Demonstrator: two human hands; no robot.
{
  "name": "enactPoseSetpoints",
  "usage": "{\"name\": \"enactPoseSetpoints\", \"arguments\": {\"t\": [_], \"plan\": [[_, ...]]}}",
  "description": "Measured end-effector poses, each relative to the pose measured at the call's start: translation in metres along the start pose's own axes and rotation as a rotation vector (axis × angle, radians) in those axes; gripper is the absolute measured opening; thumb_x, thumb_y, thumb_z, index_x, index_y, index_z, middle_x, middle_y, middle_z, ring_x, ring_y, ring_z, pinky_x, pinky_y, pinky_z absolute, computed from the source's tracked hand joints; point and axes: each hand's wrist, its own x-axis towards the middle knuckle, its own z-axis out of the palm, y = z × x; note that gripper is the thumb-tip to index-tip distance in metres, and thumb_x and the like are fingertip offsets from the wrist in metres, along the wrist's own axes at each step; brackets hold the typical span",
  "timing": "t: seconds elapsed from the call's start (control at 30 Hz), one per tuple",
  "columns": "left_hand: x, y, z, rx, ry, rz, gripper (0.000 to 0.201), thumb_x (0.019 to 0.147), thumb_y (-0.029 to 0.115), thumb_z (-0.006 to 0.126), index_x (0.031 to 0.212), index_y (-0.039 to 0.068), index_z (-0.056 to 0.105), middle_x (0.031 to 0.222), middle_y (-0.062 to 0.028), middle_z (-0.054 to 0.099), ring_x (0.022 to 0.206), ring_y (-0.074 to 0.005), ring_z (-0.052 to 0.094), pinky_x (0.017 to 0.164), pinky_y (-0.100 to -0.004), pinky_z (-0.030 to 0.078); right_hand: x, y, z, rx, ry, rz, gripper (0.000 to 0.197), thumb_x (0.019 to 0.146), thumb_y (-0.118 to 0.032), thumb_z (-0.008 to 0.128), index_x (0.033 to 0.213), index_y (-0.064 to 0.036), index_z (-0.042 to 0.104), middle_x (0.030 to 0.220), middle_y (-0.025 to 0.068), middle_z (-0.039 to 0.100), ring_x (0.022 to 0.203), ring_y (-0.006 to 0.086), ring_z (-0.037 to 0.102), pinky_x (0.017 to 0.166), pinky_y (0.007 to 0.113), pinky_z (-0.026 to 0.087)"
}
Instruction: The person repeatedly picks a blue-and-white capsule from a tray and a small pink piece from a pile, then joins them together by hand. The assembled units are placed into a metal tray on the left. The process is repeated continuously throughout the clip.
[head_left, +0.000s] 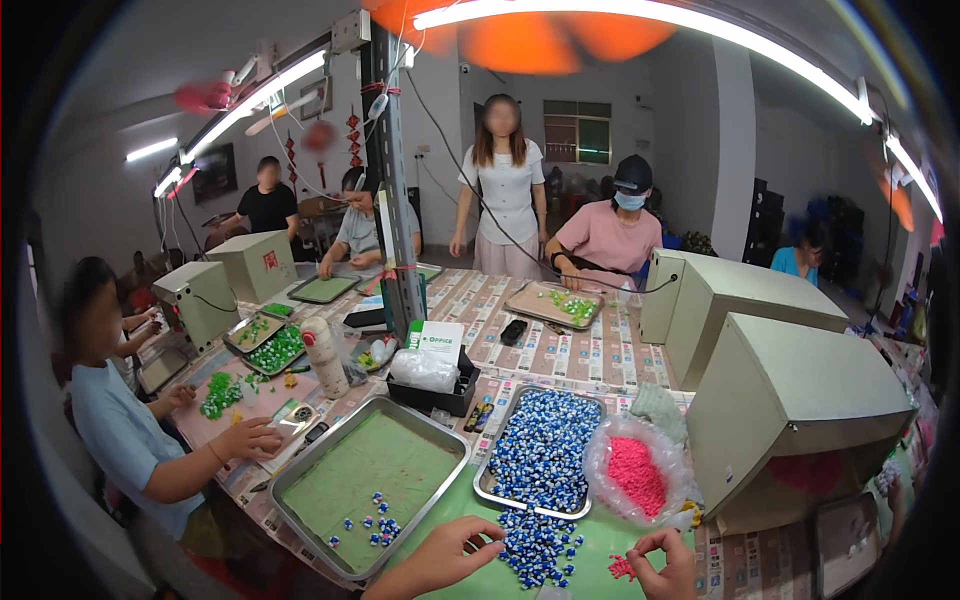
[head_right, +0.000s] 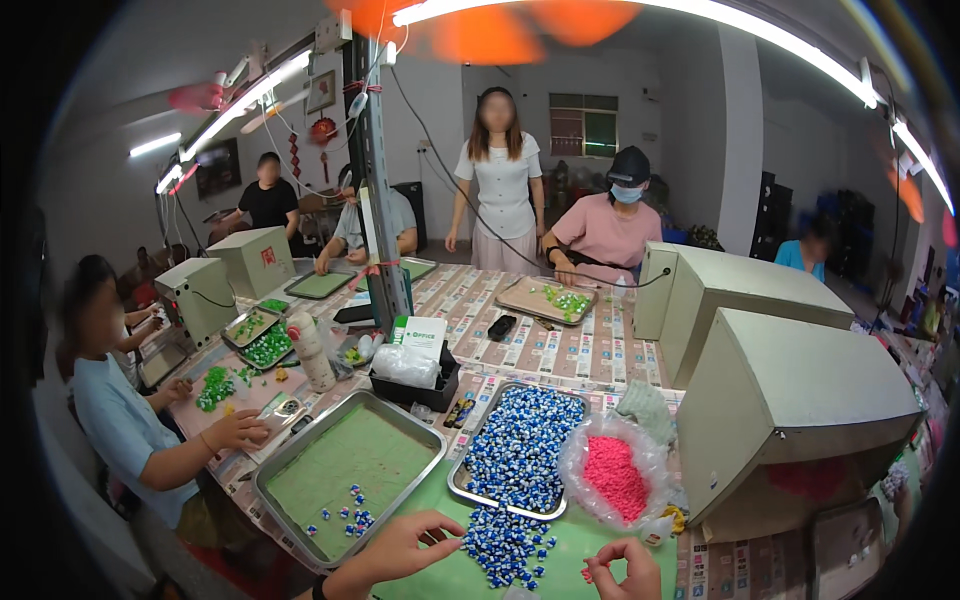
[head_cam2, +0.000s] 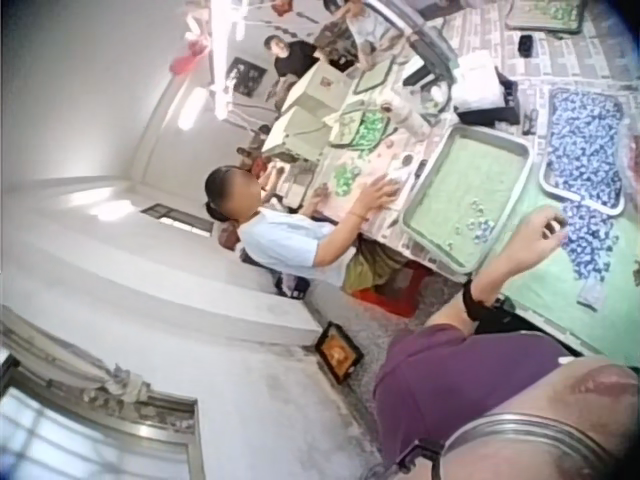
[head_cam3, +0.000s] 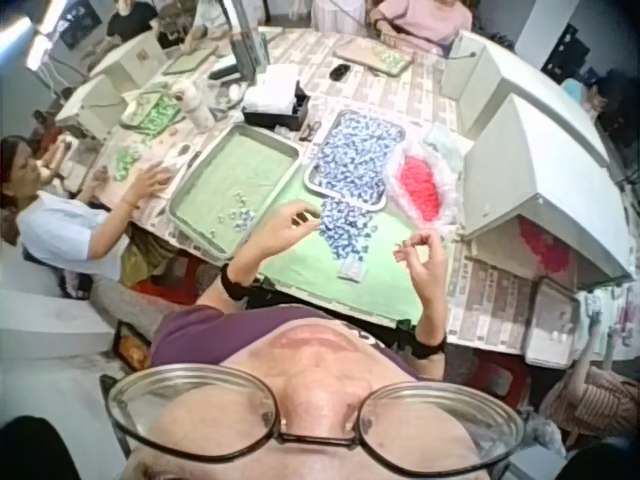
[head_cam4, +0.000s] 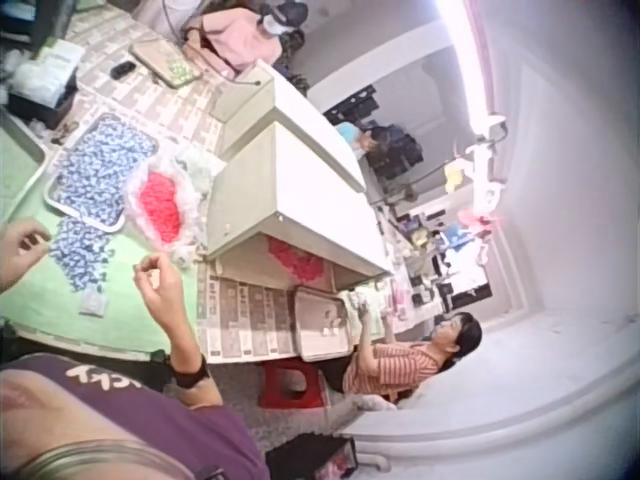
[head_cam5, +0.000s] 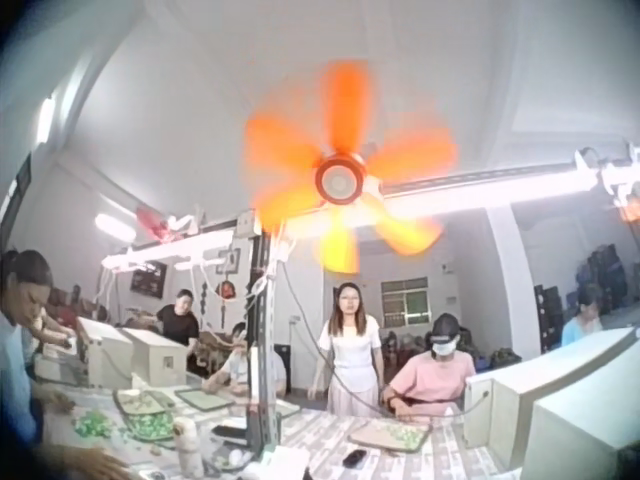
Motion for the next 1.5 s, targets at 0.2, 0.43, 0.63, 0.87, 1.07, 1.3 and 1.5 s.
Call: {"name": "enactPoseSetpoints", "arguments": {"t": [0.2,0.43,0.63,0.87,1.07,1.3,1.5], "plan": [[0.008,-0.027,0.029,-0.098,-0.171,-0.089,0.025,0.088,0.024,0.069,0.106,0.006,0.067,0.099,-0.0058,0.066,0.085,-0.0131,0.063,0.074,-0.0281,0.053,-0.012,0.007,-0.010,-0.312,-0.105,0.056,0.012,0.086,-0.007,0.066,0.088,-0.0003,0.056,0.080,0.0108,0.063,0.068,0.0179,0.062,0.063,0.031,0.049],[0.016,-0.061,0.056,0.028,-0.172,-0.064,0.030,0.086,0.025,0.070,0.108,0.005,0.065,0.105,-0.0096,0.060,0.083,-0.0165,0.062,0.075,-0.0289,0.053,-0.027,0.028,-0.018,-0.377,-0.125,0.173,0.017,0.086,-0.013,0.067,0.090,0.0000,0.058,0.078,0.0152,0.063,0.068,0.0255,0.061,0.063,0.035,0.049],[0.018,-0.067,0.065,0.184,-0.154,-0.003,0.032,0.086,0.022,0.069,0.112,0.005,0.062,0.099,-0.0106,0.056,0.080,-0.0181,0.062,0.075,-0.0291,0.052,-0.034,0.045,-0.015,-0.400,-0.134,0.229,0.017,0.088,-0.014,0.066,0.089,0.0008,0.057,0.077,0.0187,0.061,0.068,0.0294,0.061,0.064,0.037,0.048],[0.017,-0.053,0.063,0.290,-0.145,-0.050,0.028,0.084,0.018,0.068,0.108,0.005,0.060,0.095,-0.0102,0.055,0.081,-0.0205,0.061,0.073,-0.0324,0.051,-0.033,0.046,-0.011,-0.455,-0.141,0.191,0.016,0.087,-0.011,0.066,0.089,0.0013,0.056,0.079,0.0199,0.061,0.069,0.0323,0.061,0.065,0.038,0.048],[0.014,-0.059,0.064,0.313,-0.110,-0.031,0.022,0.083,0.016,0.067,0.100,0.006,0.059,0.093,-0.0105,0.056,0.082,-0.0243,0.061,0.073,-0.0347,0.050,-0.030,0.044,-0.006,-0.450,-0.133,0.212,0.013,0.085,-0.007,0.065,0.090,0.0011,0.056,0.082,0.0201,0.061,0.072,0.0335,0.061,0.067,0.039,0.048],[0.013,-0.055,0.060,0.325,-0.148,-0.072,0.018,0.084,0.016,0.064,0.097,0.008,0.056,0.094,-0.0104,0.057,0.090,-0.0299,0.061,0.075,-0.0404,0.050,-0.026,0.038,-0.004,-0.423,-0.147,0.193,0.011,0.085,-0.004,0.063,0.094,0.0000,0.058,0.089,0.0190,0.063,0.077,0.0323,0.062,0.069,0.037,0.049],[0.011,-0.055,0.061,0.287,-0.139,-0.048,0.020,0.084,0.018,0.065,0.099,0.009,0.057,0.096,-0.0098,0.057,0.089,-0.0296,0.061,0.074,-0.0405,0.049,-0.024,0.035,0.000,-0.377,-0.152,0.156,0.010,0.086,0.000,0.061,0.095,-0.0010,0.060,0.091,0.0166,0.064,0.080,0.0302,0.063,0.072,0.035,0.050]]}}
